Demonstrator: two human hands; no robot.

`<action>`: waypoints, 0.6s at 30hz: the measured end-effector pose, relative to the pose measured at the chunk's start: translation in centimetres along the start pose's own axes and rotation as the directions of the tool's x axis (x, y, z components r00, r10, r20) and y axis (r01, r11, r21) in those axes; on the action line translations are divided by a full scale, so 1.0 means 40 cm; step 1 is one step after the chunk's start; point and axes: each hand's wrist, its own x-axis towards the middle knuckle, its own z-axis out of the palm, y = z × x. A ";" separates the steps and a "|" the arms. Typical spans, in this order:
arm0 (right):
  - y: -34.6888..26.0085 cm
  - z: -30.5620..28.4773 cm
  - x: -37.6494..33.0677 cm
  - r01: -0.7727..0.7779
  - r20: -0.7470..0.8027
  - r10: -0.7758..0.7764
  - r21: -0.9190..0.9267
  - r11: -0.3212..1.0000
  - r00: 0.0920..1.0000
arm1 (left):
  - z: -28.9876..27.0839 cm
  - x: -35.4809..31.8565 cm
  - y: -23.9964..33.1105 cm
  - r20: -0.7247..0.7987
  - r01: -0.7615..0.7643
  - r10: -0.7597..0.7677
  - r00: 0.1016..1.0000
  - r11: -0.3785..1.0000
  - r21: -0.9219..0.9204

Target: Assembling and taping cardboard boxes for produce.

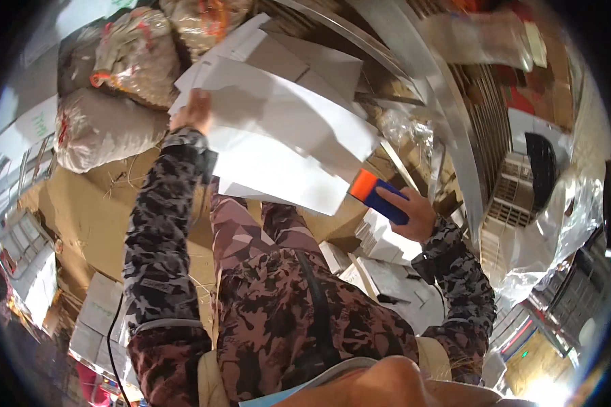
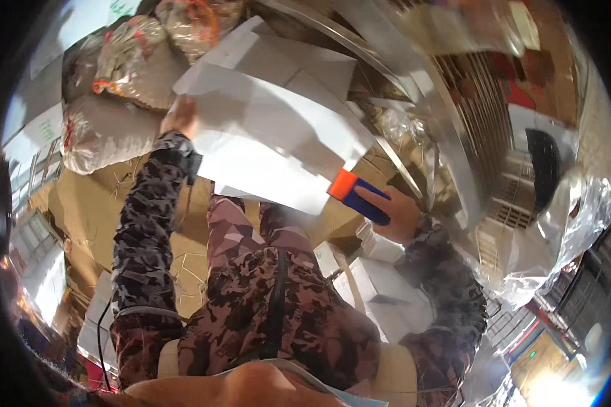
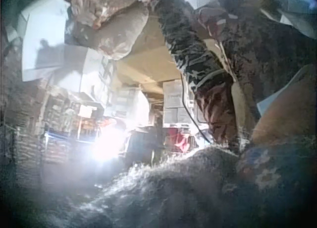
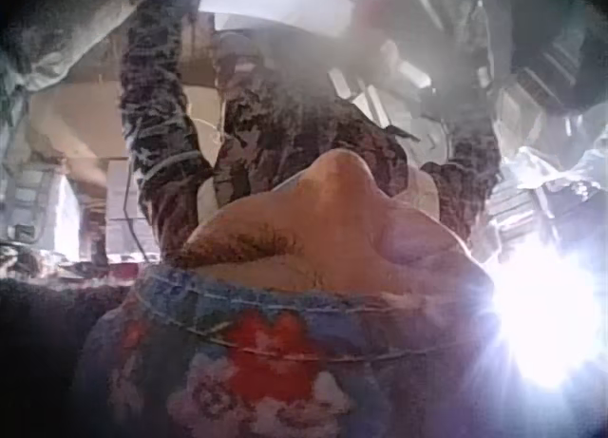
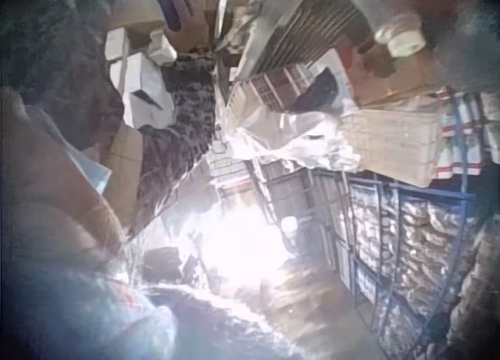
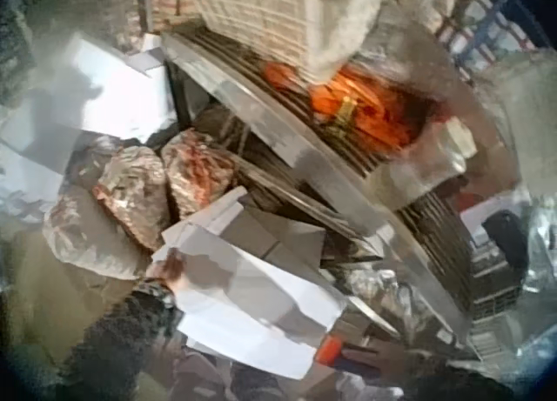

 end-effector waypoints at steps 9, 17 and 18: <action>0.206 0.066 -0.181 -0.007 -0.048 0.008 0.015 1.000 0.999 | -0.056 -0.040 0.240 0.077 0.240 -0.234 0.969 0.967 -0.082; 0.288 0.158 -0.122 -0.062 -0.082 0.063 0.015 0.998 0.995 | -0.037 -0.009 0.200 0.038 0.204 -0.201 0.979 0.975 -0.084; 0.307 0.174 -0.117 -0.049 -0.106 0.048 -0.004 0.999 0.993 | -0.029 -0.002 0.197 0.042 0.198 -0.195 0.980 0.976 -0.090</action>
